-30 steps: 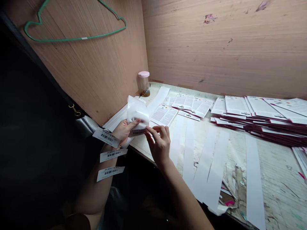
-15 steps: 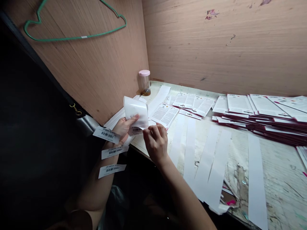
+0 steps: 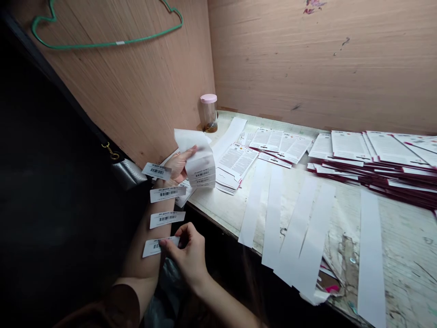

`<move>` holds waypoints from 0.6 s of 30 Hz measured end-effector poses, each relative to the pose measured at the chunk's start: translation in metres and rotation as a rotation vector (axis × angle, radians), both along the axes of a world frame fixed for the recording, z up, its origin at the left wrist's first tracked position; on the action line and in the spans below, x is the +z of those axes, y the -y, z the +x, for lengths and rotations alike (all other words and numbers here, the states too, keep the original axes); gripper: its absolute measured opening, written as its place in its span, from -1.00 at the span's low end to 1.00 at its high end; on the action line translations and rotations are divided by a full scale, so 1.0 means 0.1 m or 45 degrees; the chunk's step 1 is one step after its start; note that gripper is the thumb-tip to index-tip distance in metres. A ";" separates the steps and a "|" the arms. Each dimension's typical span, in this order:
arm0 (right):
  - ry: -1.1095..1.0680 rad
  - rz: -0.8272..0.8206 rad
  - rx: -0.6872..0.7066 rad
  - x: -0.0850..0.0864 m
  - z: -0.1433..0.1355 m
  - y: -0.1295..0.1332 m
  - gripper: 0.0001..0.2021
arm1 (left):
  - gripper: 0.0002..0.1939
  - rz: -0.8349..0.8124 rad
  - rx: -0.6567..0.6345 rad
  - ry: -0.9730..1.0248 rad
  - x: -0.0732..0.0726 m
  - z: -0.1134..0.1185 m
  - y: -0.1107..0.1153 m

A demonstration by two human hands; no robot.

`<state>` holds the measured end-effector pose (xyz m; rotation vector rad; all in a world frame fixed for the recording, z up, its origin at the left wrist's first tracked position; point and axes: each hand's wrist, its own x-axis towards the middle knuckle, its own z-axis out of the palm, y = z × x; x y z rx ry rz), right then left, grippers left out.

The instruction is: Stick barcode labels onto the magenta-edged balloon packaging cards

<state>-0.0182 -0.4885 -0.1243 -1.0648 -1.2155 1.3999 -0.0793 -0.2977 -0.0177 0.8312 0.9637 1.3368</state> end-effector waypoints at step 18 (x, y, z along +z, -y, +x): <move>0.664 1.201 -0.681 0.47 0.85 -1.41 -0.82 | -0.69 -0.007 -0.249 -0.125 -0.02 -0.10 0.18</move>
